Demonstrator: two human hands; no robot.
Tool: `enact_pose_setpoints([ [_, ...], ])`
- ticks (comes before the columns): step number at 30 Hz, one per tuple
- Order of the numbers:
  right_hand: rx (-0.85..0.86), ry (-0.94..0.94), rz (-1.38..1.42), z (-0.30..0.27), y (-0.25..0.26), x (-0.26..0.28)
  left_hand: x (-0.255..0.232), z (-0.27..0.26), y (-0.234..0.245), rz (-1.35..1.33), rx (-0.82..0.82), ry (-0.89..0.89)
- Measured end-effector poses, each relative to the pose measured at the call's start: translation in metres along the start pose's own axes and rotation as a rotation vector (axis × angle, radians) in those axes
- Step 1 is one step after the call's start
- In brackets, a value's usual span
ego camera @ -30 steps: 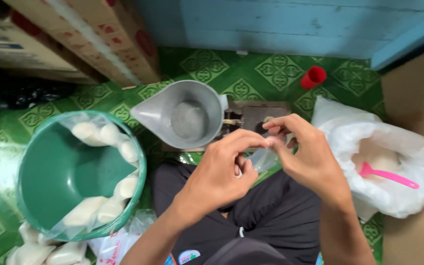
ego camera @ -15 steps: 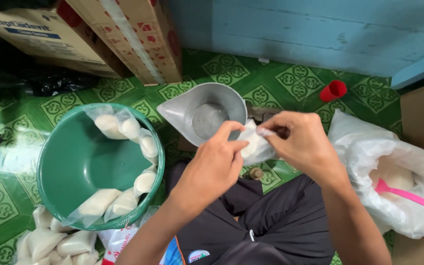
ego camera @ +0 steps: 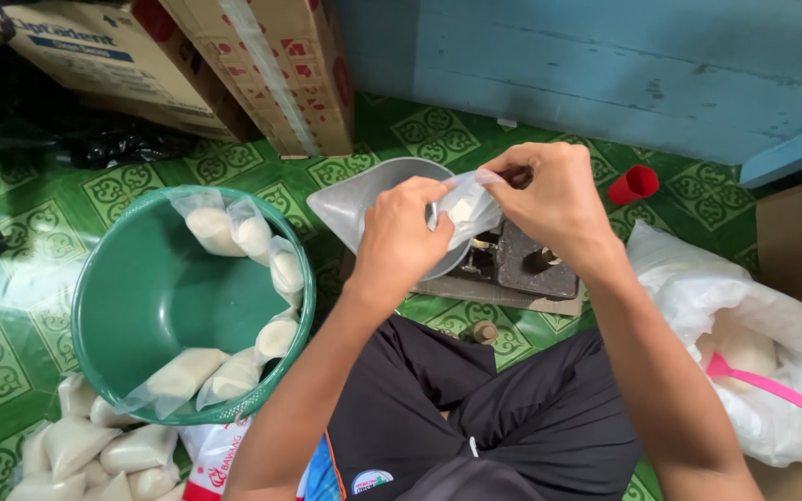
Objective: Manually filling small plastic bags with sugar from a large sack using a scoop and sealing them with a heat sealer.
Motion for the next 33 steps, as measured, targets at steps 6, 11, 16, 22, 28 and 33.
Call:
enact_pose_setpoints([
  [6,0.024,0.014,0.009,0.007,-0.033,-0.023,0.036,0.009,-0.007,-0.038,-0.005,-0.063],
  [11,0.025,-0.014,0.022,0.004,-0.066,-0.063,0.060,0.004,-0.045,-0.011,0.039,-0.071],
  [16,0.008,-0.078,-0.003,-0.003,-0.084,-0.106,0.056,-0.004,-0.074,-0.033,0.127,-0.032],
  [22,0.001,-0.165,-0.005,-0.006,-0.077,-0.106,0.044,0.001,-0.085,-0.041,0.206,0.049],
  [28,0.054,-0.265,-0.069,0.002,-0.072,-0.105,0.037,0.008,-0.081,-0.055,0.204,0.056],
  [33,0.084,-0.261,-0.080,-0.002,-0.062,-0.095,0.032,0.006,-0.076,-0.002,0.176,-0.005],
])
Point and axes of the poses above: each hand's wrist, its own z-axis towards the middle knuckle, its own y-axis out of the back of the hand, x = y × z, the point moved 4 cm from there along z, towards the middle knuckle, and after that the axes turned 11 degrees about -y, right-handed, at the moved point
